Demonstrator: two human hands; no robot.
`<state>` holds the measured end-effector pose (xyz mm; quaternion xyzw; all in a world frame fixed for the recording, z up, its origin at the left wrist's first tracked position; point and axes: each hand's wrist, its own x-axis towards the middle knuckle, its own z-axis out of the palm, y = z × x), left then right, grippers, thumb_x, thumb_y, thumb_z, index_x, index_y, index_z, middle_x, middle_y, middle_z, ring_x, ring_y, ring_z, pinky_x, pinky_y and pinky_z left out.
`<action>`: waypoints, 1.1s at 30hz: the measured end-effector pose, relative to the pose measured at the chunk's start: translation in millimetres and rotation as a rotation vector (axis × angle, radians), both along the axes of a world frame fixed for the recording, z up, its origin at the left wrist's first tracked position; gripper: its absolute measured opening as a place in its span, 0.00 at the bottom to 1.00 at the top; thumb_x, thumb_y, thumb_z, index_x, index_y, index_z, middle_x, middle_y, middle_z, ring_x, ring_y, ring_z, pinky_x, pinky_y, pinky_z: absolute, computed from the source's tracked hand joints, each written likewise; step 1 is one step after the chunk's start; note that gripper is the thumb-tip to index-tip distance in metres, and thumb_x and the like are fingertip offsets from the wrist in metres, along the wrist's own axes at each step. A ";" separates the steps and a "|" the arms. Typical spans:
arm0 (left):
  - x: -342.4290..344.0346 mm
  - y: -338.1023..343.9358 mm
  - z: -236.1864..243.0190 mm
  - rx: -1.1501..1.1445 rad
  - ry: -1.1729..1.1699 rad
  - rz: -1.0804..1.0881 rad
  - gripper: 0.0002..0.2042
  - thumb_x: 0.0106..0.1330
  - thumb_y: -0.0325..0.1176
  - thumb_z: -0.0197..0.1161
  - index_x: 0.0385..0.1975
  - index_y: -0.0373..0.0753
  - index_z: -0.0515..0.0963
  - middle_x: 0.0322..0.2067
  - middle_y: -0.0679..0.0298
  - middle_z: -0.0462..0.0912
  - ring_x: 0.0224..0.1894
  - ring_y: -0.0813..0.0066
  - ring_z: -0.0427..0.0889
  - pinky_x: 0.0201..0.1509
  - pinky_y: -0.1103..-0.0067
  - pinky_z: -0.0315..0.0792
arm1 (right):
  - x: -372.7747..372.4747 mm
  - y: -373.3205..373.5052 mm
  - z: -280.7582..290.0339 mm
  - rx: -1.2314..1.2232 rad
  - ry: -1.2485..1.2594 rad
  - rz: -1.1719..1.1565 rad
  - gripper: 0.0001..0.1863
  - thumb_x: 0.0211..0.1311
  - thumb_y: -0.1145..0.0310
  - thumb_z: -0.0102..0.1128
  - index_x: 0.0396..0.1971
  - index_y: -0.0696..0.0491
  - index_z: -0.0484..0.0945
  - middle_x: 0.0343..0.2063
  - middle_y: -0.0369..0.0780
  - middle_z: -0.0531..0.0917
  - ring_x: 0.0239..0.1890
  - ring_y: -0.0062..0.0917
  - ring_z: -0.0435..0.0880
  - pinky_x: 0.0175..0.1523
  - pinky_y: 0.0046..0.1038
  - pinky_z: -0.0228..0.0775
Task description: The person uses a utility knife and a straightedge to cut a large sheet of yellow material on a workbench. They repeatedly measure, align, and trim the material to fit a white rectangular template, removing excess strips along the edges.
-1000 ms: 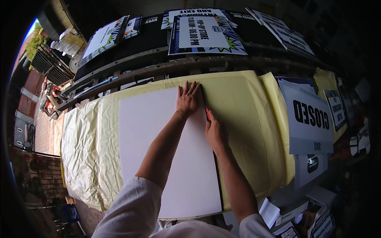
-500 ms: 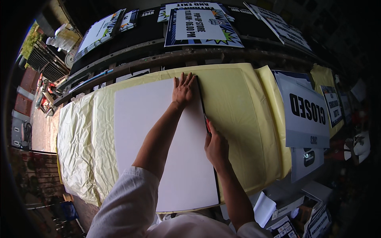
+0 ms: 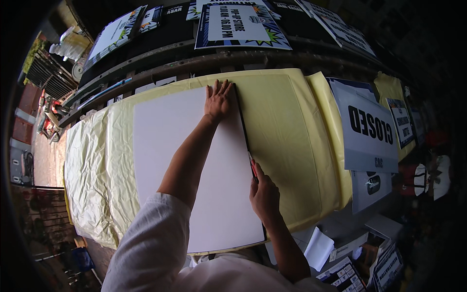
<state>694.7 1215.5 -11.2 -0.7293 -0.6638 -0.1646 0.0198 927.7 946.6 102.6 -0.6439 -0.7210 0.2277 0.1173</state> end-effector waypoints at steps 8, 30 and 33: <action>-1.0 -2.4 0.7 0.009 -0.054 -0.003 0.30 0.74 0.32 0.41 0.77 0.54 0.60 0.79 0.70 0.56 0.82 0.61 0.46 0.83 0.52 0.36 | 17.0 -48.2 1.4 -0.052 -0.013 -0.022 0.28 0.73 0.69 0.58 0.70 0.54 0.67 0.38 0.51 0.85 0.40 0.44 0.88 0.45 0.42 0.81; -1.1 5.4 -6.0 0.012 0.004 0.020 0.32 0.71 0.33 0.43 0.78 0.55 0.59 0.79 0.71 0.55 0.82 0.60 0.48 0.83 0.50 0.36 | 62.2 -148.2 9.8 0.009 0.067 -0.017 0.30 0.69 0.70 0.59 0.71 0.51 0.67 0.33 0.46 0.82 0.30 0.42 0.86 0.33 0.40 0.80; -2.0 6.3 -5.5 0.004 0.020 0.026 0.32 0.70 0.33 0.43 0.78 0.54 0.59 0.79 0.71 0.55 0.82 0.60 0.47 0.83 0.50 0.36 | 62.7 -158.2 21.7 -0.100 0.073 -0.046 0.28 0.70 0.72 0.59 0.69 0.55 0.69 0.41 0.51 0.85 0.35 0.44 0.88 0.37 0.38 0.81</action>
